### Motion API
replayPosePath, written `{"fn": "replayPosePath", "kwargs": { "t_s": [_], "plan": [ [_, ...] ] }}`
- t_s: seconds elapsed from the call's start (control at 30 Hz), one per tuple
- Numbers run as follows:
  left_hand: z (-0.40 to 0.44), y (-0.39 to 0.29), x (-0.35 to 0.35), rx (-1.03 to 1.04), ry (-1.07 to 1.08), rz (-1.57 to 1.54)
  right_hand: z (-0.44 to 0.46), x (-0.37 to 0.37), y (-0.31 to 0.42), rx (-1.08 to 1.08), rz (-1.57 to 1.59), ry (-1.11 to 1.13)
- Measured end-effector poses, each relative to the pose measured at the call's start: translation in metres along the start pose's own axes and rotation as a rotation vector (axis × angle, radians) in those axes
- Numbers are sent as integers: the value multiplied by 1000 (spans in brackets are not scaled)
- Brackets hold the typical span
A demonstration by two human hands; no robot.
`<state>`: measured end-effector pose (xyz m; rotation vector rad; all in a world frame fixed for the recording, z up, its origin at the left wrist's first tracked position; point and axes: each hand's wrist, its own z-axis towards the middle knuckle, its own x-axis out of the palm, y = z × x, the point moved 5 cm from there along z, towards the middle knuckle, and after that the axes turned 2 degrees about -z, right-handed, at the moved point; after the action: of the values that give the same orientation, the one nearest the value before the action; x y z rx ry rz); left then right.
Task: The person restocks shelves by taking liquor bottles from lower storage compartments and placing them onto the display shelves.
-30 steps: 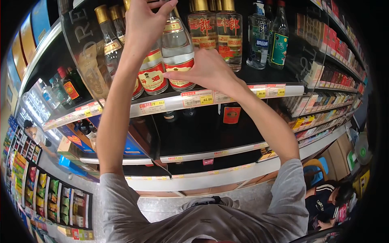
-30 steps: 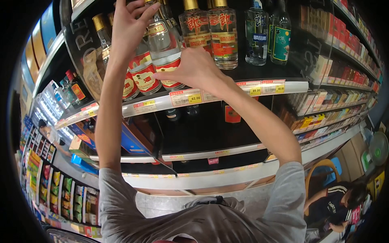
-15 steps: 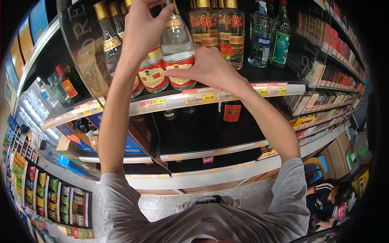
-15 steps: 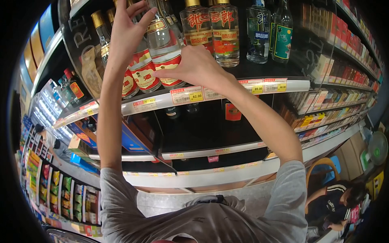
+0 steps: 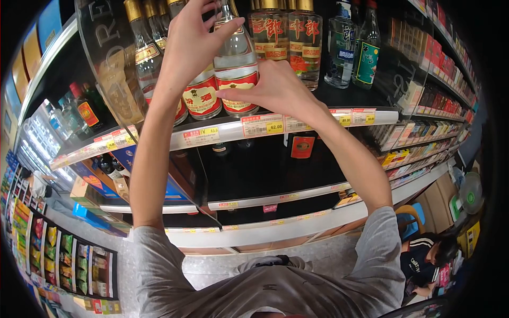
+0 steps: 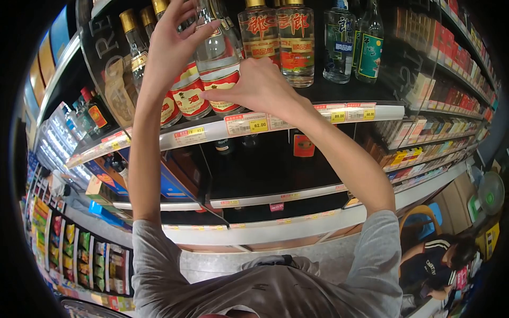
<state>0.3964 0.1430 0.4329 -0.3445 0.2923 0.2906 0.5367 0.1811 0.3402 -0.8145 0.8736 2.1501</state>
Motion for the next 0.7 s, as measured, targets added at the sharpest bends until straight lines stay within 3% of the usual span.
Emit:
{"fn": "replayPosePath", "kwargs": {
  "t_s": [0.13, 0.37, 0.43, 0.57, 0.7],
  "plan": [
    [-1, 0, 1, 19, 43, 60, 3, 8, -8, -119, -1, -98],
    [-6, -1, 1, 108, 21, 151, -8, -6, 10, -16, 46, -15],
    [-8, -2, 0, 206, -15, 332, -10, -11, 15, 27, 57, 25],
    [-20, -10, 0, 184, -7, 371, -6, -4, 7, -47, 19, -76],
    [-29, -15, -11, 88, 12, 361, -4, -4, 5, -15, -30, -41]
  ]
}}
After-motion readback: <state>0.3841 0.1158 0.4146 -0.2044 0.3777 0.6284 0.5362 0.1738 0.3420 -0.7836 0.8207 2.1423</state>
